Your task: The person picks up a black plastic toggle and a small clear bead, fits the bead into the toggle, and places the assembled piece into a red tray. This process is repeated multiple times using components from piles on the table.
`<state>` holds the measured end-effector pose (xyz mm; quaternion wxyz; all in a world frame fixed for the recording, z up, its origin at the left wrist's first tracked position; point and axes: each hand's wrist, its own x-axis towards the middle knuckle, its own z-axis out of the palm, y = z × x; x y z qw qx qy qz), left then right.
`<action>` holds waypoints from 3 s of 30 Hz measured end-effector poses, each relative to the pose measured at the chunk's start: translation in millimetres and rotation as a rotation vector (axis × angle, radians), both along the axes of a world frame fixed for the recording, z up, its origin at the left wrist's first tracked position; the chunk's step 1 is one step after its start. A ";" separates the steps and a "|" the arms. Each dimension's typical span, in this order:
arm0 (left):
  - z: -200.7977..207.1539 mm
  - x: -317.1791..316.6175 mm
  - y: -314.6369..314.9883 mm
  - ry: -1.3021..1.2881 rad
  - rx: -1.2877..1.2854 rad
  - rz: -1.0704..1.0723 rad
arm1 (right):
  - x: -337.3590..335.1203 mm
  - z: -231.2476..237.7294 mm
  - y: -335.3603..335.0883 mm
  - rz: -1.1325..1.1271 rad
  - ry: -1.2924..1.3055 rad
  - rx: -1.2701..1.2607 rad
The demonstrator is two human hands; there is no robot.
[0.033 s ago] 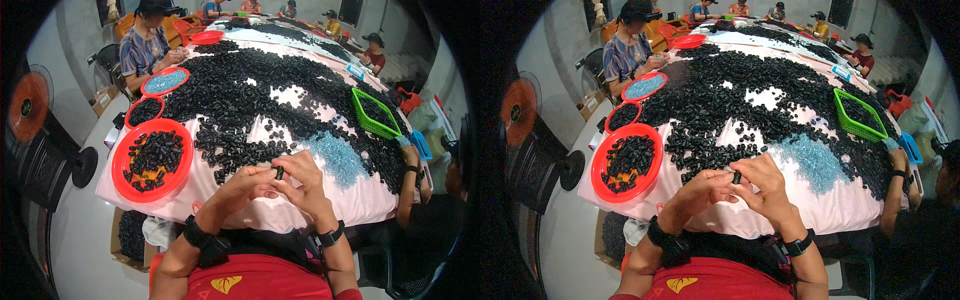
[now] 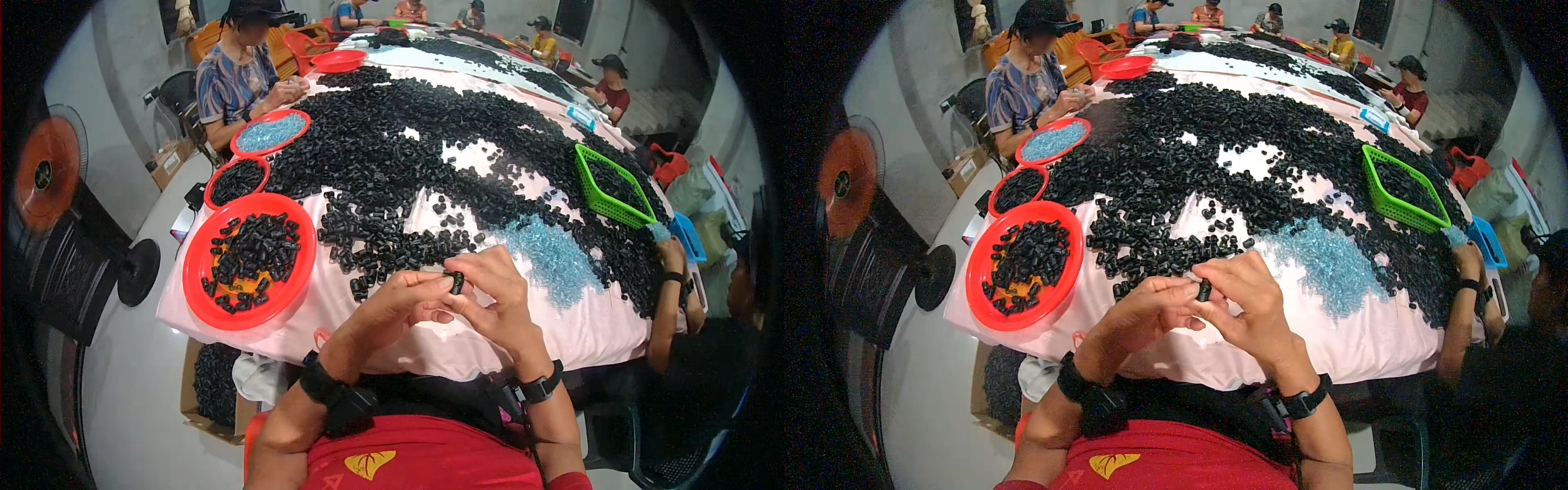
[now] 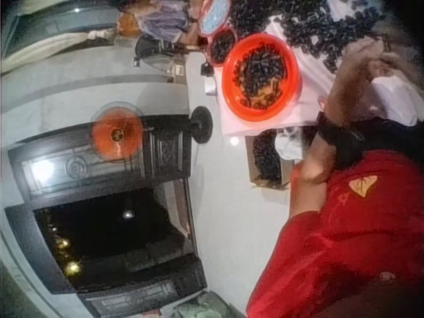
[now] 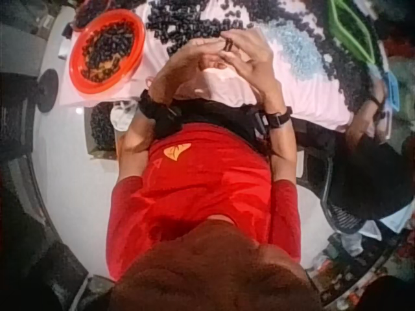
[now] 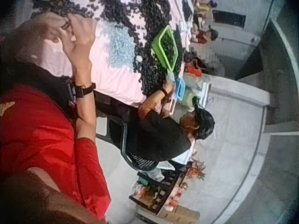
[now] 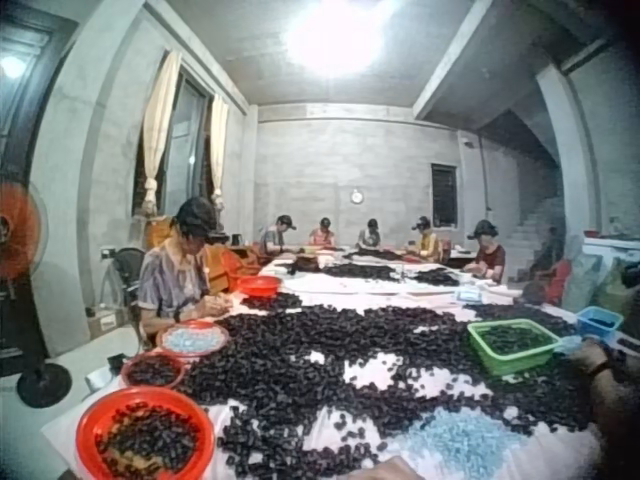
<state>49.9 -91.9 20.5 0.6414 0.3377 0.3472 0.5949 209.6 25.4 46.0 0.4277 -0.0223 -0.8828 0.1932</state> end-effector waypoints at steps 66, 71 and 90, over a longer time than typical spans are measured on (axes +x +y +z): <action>167.6 6.5 -86.8 0.950 0.950 -0.394 | 64.3 65.7 -18.1 0.515 -0.460 0.091; 181.9 53.7 -142.9 1.107 0.911 -0.858 | 87.3 26.4 28.3 0.195 -0.684 0.254; 149.9 67.3 -148.4 0.953 1.027 -0.734 | 116.0 -11.7 68.1 0.028 -0.763 0.024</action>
